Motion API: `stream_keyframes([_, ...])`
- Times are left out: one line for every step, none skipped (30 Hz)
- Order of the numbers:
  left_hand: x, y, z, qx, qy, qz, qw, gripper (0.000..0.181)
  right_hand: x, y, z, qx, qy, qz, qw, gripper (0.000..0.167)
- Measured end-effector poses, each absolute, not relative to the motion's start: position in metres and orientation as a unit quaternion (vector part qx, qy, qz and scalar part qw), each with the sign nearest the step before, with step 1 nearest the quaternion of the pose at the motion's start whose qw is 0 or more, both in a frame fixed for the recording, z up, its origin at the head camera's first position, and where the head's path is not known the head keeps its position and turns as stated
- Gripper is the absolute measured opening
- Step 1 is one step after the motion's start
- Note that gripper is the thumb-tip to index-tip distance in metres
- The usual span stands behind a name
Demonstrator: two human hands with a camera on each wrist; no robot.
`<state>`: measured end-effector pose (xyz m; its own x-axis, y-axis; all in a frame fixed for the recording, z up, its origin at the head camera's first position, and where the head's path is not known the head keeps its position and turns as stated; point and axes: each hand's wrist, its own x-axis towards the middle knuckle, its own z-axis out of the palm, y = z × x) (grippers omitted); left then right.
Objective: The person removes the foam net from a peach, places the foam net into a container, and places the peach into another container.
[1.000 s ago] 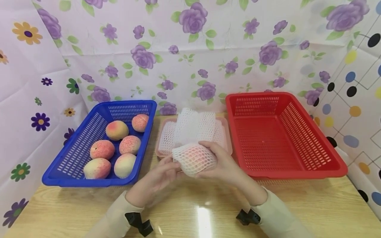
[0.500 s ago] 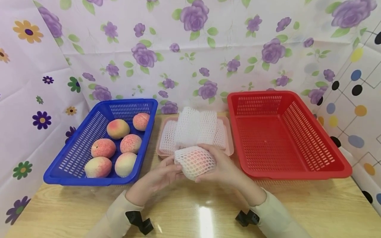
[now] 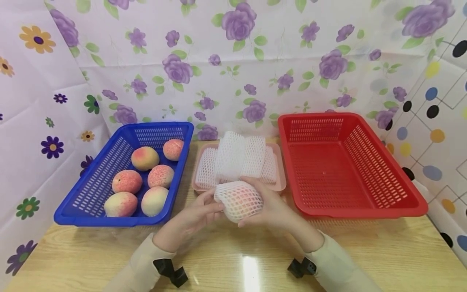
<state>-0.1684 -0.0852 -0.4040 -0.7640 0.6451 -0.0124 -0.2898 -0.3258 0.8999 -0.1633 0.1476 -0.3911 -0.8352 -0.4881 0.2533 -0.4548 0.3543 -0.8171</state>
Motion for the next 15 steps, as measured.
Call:
stream_keyframes([-0.168, -0.086, -0.403, 0.175, 0.507, 0.792, 0.290, 0.068, -0.163, 0.147, -0.391, -0.287, 0.823, -0.490, 0.011, 0.099])
stream_keyframes([-0.167, -0.086, -0.402, 0.172, 0.513, 0.791, 0.287, 0.069, -0.163, 0.147, -0.391, -0.287, 0.823, -0.491, 0.007, 0.098])
stream_keyframes([-0.167, -0.087, -0.400, 0.170, 0.520, 0.788, 0.283, 0.069, -0.163, 0.146, -0.391, -0.286, 0.822, -0.492, 0.004, 0.097])
stream_keyframes([-0.166, -0.087, -0.399, 0.167, 0.530, 0.784, 0.278, 0.069, -0.163, 0.146, -0.391, -0.285, 0.822, -0.493, 0.002, 0.097])
stream_keyframes([-0.166, -0.087, -0.398, 0.166, 0.542, 0.778, 0.272, 0.069, -0.162, 0.147, -0.391, -0.283, 0.821, -0.496, 0.002, 0.096])
stream_keyframes([-0.166, -0.088, -0.397, 0.165, 0.554, 0.771, 0.267, 0.069, -0.162, 0.147, -0.391, -0.282, 0.820, -0.498, 0.002, 0.095])
stream_keyframes([-0.166, -0.088, -0.396, 0.166, 0.568, 0.763, 0.260, 0.069, -0.162, 0.147, -0.391, -0.281, 0.818, -0.502, 0.004, 0.095])
stream_keyframes([-0.165, -0.088, -0.395, 0.166, 0.583, 0.754, 0.252, 0.068, -0.162, 0.147, -0.391, -0.280, 0.816, -0.505, 0.005, 0.094])
stream_keyframes([-0.165, -0.089, -0.394, 0.167, 0.599, 0.745, 0.243, 0.066, -0.162, 0.148, -0.391, -0.280, 0.814, -0.509, 0.007, 0.094])
stream_keyframes([-0.165, -0.089, -0.393, 0.167, 0.613, 0.736, 0.234, 0.065, -0.163, 0.148, -0.391, -0.280, 0.812, -0.512, 0.009, 0.093])
stream_keyframes([-0.165, -0.090, -0.391, 0.168, 0.625, 0.728, 0.225, 0.063, -0.163, 0.148, -0.391, -0.279, 0.809, -0.517, 0.011, 0.093])
stream_keyframes([-0.164, -0.090, -0.390, 0.168, 0.634, 0.723, 0.216, 0.061, -0.163, 0.148, -0.391, -0.278, 0.808, -0.520, 0.014, 0.093])
stream_keyframes([-0.164, -0.090, -0.390, 0.167, 0.645, 0.718, 0.203, 0.060, -0.163, 0.149, -0.391, -0.277, 0.807, -0.521, 0.016, 0.093])
stream_keyframes([-0.164, -0.090, -0.389, 0.165, 0.652, 0.715, 0.191, 0.059, -0.163, 0.149, -0.391, -0.275, 0.808, -0.521, 0.018, 0.093])
stream_keyframes([-0.163, -0.091, -0.388, 0.169, 0.658, 0.712, 0.177, 0.058, -0.163, 0.149, -0.391, -0.273, 0.809, -0.521, 0.020, 0.093])
